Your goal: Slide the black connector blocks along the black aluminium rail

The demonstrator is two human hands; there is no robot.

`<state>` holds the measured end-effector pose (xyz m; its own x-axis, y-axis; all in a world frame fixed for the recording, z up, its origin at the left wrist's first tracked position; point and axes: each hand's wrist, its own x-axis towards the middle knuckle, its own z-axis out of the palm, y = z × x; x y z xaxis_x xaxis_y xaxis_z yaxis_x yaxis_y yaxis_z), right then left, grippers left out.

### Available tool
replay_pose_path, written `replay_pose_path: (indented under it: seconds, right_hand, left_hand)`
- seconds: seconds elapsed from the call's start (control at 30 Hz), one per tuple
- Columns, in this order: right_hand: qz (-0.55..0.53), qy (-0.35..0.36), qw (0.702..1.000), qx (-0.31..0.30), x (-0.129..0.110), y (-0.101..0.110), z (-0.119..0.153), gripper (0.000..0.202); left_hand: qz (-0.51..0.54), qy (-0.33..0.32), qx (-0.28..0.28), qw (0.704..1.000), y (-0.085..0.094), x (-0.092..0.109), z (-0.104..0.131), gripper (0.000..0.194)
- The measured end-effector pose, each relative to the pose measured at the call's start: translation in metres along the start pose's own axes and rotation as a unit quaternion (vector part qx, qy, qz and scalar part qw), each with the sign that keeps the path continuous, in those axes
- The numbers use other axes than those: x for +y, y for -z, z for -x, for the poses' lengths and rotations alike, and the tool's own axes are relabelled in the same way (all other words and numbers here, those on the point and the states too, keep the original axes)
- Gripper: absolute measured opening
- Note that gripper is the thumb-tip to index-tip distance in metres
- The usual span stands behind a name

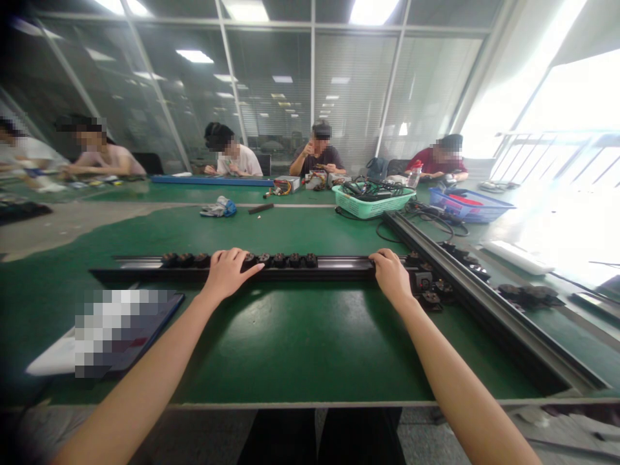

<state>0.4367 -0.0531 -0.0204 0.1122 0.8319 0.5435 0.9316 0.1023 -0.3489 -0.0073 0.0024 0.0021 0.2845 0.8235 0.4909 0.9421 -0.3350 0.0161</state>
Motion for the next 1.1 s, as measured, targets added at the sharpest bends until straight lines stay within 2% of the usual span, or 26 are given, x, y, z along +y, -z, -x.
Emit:
replay_pose_path:
  seconds: [1.1]
  right_hand:
    - [0.002, -0.007, 1.000, -0.001, 0.0099, 0.0016, -0.0017, 0.037]
  left_hand:
    - [-0.008, 0.000, 0.005, 1.000, -0.0004, 0.0008, -0.0003, 0.074]
